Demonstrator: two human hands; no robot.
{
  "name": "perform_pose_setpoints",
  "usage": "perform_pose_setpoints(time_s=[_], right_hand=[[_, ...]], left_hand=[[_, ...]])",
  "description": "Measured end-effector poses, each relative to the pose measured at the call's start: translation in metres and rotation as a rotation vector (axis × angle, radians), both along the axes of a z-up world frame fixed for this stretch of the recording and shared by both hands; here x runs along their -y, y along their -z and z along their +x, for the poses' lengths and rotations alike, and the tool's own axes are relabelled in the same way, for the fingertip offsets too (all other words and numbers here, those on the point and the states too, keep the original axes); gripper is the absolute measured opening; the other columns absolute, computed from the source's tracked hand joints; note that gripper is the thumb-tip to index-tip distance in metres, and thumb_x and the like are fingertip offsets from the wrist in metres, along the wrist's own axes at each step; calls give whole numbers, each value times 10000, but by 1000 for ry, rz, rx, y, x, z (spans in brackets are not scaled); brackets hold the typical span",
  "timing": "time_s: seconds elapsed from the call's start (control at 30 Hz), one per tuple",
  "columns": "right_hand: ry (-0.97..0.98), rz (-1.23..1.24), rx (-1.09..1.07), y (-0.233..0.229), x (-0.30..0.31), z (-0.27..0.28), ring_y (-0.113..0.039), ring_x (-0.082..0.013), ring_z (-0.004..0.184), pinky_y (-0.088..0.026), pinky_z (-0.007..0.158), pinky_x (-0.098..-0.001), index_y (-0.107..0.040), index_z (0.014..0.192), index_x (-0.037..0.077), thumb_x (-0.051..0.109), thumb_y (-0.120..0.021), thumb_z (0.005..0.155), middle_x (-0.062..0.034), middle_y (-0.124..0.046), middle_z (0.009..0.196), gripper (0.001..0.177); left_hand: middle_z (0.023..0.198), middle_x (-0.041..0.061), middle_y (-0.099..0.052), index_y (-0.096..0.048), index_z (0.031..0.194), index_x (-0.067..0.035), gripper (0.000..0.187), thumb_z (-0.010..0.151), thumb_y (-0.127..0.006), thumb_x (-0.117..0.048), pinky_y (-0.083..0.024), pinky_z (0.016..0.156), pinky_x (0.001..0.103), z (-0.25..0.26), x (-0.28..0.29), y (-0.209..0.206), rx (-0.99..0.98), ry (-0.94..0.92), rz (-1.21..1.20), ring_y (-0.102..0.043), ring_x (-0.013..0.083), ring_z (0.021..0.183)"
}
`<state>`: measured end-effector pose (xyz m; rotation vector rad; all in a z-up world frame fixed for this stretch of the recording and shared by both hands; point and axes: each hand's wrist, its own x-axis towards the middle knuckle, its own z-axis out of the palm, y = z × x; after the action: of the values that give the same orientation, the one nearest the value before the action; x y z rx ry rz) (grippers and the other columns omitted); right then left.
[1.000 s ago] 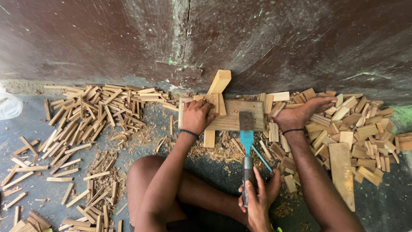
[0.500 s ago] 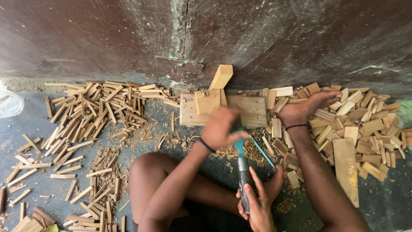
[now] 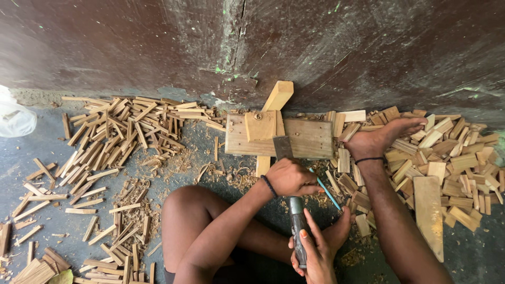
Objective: The person sits on the floor and uses a chisel and mallet to carve a small wooden block secured in a jig. They repeatedly strike the chisel to shape the wood, occasionally adjusting the block's position.
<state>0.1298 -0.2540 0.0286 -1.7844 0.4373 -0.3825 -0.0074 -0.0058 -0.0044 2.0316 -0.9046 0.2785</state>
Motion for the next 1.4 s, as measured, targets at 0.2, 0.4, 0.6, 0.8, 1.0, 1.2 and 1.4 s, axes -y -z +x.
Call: perform_pose_setpoints(time_s=[0.2, 0.4, 0.6, 0.8, 1.0, 1.2, 1.4], right_hand=[[56, 290, 99, -13, -10, 0, 237, -271, 1554, 116, 1247, -500, 332, 1538, 93, 996, -661, 441, -151, 306, 1659, 1733], [43, -92, -83, -8, -9, -1, 266, -292, 1574, 155, 1282, -483, 360, 1549, 58, 977, -690, 606, -193, 309, 1681, 1684], [139, 164, -97, -23, -15, 0, 251, -294, 1562, 127, 1250, -535, 323, 1559, 95, 1041, -526, 507, -159, 292, 1682, 1650], [139, 29, -182, -27, -17, 3, 248, -318, 1583, 130, 1273, -540, 300, 1582, 63, 1034, -539, 578, -190, 289, 1692, 1630], [172, -310, -185, 33, 44, -36, 201, -339, 1613, 91, 1318, -502, 264, 1599, 21, 912, -713, 681, -215, 235, 1729, 1609], [128, -672, -12, 54, 50, 11, 142, -335, 1609, 35, 1330, -451, 203, 1604, -3, 932, -746, 687, -203, 148, 1725, 1617], [189, 62, 89, 40, 34, 17, 172, -312, 1605, 92, 1288, -454, 197, 1620, 14, 992, -617, 583, -182, 214, 1726, 1641]], left_hand=[[618, 73, -668, -745, 780, -137, 374, 958, -702, -463, -530, 534, 402, 4, -1, 2, 59, -12, -53, -661, 266, 542], [566, 58, -643, -673, 665, -138, 433, 938, -701, -472, -501, 498, 415, 8, -2, 9, -110, 1, -63, -622, 263, 481], [556, 51, -635, -654, 653, -131, 465, 945, -701, -489, -495, 511, 419, 13, -1, 9, -236, -7, -28, -619, 256, 475], [611, 95, -661, -711, 689, -142, 420, 915, -710, -496, -503, 525, 447, 19, -4, 29, -194, 4, -55, -640, 311, 536], [649, 131, -691, -777, 776, -195, 325, 840, -715, -508, -527, 539, 461, 7, 9, 80, -52, 1, 183, -651, 338, 545], [746, 53, -749, -792, 833, -221, 323, 929, -672, -505, -551, 580, 417, 63, -6, 59, 57, -136, 165, -706, 279, 622], [706, 67, -733, -819, 859, -215, 386, 911, -680, -571, -534, 532, 407, 59, -4, 36, 95, -142, 83, -692, 281, 584]])
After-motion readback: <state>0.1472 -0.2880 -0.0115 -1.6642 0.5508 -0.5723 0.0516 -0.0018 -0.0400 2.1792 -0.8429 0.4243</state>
